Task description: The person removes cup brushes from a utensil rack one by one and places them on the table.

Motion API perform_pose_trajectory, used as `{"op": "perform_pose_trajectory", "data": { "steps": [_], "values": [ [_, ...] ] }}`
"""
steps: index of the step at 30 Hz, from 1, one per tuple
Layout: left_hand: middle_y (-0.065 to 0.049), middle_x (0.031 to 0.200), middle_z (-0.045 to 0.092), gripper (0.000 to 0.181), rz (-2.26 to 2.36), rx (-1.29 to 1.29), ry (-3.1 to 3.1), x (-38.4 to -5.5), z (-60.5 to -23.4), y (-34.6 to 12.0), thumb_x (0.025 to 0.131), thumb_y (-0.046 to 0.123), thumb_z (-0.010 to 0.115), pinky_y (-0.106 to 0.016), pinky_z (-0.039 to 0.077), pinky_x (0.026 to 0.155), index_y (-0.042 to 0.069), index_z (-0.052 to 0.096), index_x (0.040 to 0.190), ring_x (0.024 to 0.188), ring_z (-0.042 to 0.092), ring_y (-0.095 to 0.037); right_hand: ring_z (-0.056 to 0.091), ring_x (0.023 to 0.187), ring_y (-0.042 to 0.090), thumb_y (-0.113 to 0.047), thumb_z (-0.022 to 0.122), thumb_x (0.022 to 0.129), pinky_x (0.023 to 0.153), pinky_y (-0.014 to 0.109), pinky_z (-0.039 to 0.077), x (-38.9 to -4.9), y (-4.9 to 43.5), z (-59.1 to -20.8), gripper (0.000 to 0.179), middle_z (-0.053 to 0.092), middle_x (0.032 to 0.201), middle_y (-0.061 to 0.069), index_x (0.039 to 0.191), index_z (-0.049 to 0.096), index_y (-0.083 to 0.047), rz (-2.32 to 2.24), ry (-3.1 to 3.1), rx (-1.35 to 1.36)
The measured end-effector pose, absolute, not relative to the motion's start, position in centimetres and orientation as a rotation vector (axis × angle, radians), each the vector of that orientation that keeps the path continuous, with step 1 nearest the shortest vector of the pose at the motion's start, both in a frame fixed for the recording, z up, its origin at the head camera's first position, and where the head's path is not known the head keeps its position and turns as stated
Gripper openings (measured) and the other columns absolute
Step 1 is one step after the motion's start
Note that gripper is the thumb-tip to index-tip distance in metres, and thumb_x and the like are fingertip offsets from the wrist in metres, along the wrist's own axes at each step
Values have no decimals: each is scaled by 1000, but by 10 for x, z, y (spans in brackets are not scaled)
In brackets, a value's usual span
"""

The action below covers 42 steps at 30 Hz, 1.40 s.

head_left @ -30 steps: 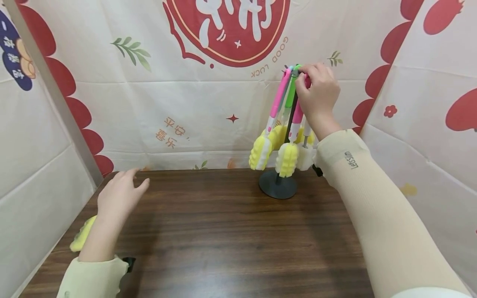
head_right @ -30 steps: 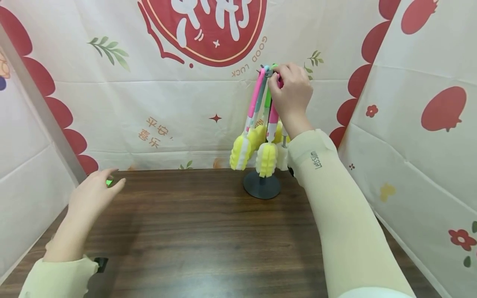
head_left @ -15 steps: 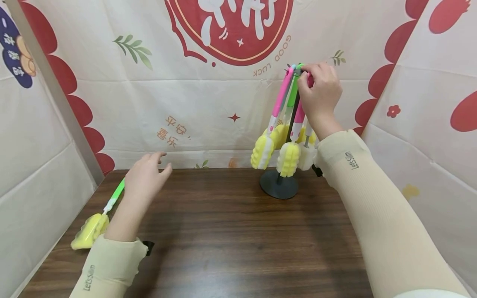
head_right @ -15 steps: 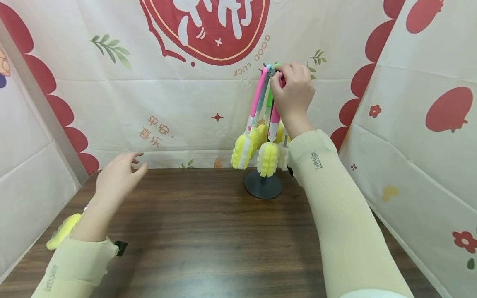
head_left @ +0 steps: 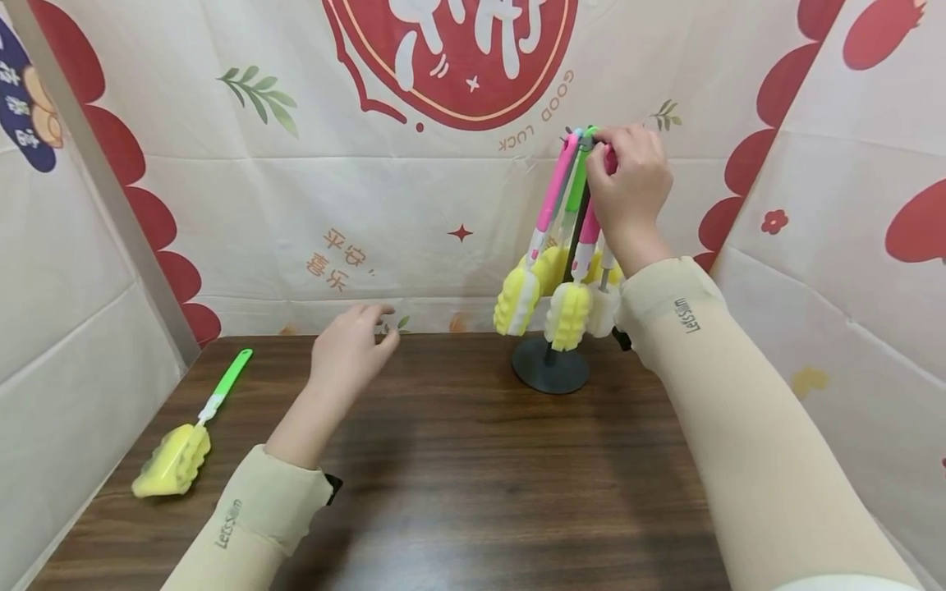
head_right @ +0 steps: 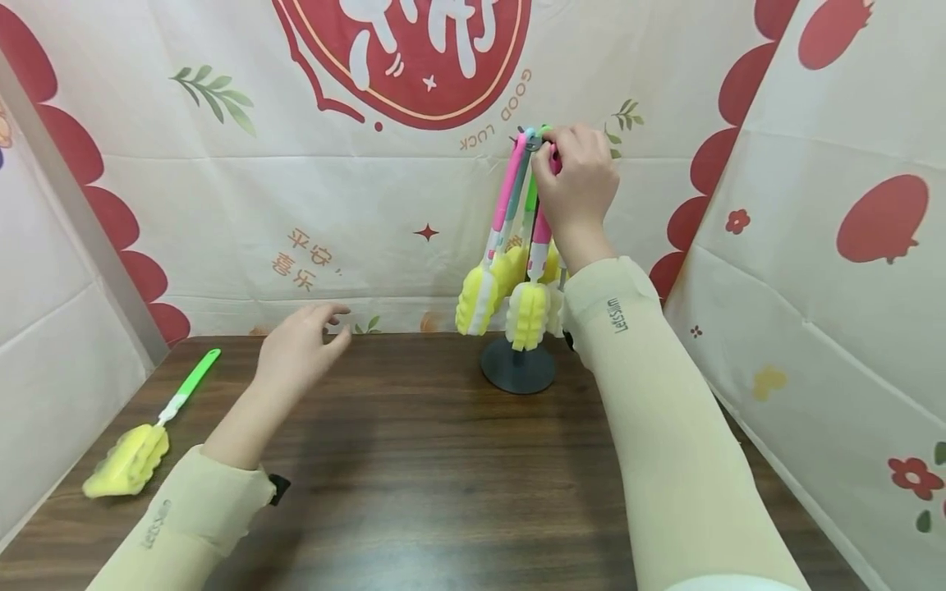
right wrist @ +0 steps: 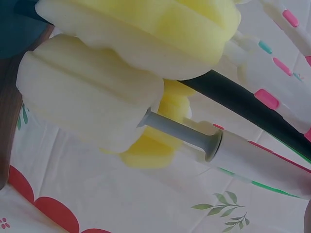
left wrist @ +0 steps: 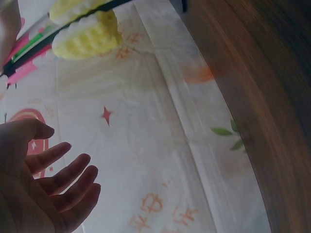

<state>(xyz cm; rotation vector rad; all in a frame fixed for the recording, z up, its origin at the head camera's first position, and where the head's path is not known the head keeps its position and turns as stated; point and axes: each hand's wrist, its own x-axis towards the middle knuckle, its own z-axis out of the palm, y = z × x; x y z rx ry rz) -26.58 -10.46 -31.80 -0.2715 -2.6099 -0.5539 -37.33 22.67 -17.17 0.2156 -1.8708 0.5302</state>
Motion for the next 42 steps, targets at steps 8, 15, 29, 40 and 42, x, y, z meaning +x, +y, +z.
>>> {"op": "perform_pose_trajectory", "data": {
  "steps": [8, 15, 29, 40, 42],
  "values": [
    [-5, 114, 66, 33, -589, -367, -2630, -273, -312, -75, 93, 27, 60, -43, 51, 77, 14, 66, 122, 100, 63, -23, 55, 96, 25, -25, 46, 97, 79, 41, 49, -373, 228, -173, 34, 67, 100, 9, 105, 73, -6, 523, -1857, 226],
    [-4, 112, 66, 31, -638, -436, -2634, -278, -303, -50, 93, 30, 60, -41, 51, 79, 15, 67, 119, 99, 62, -20, 58, 95, 27, -22, 47, 96, 79, 43, 49, -374, 228, -172, 32, 68, 99, 9, 102, 73, -5, 507, -1828, 254],
    [-3, 109, 66, 28, -652, -514, -2623, -297, -304, -18, 94, 27, 56, -37, 52, 71, 15, 68, 116, 92, 63, -18, 59, 87, 28, -22, 48, 95, 73, 43, 47, -375, 226, -167, 32, 68, 93, 10, 100, 75, -5, 454, -1837, 232],
    [-2, 104, 66, 35, -682, -498, -2624, -307, -320, -1, 94, 29, 59, -37, 52, 71, 14, 63, 125, 90, 62, -19, 56, 83, 26, -22, 47, 95, 71, 41, 43, -375, 226, -168, 31, 66, 89, 10, 101, 73, -6, 443, -1841, 226],
    [-2, 106, 65, 39, -702, -493, -2625, -310, -321, 2, 94, 29, 60, -38, 52, 72, 13, 59, 130, 92, 62, -19, 56, 84, 26, -22, 47, 95, 70, 41, 42, -375, 227, -168, 31, 67, 90, 10, 101, 73, -6, 440, -1844, 229]
  ]
}}
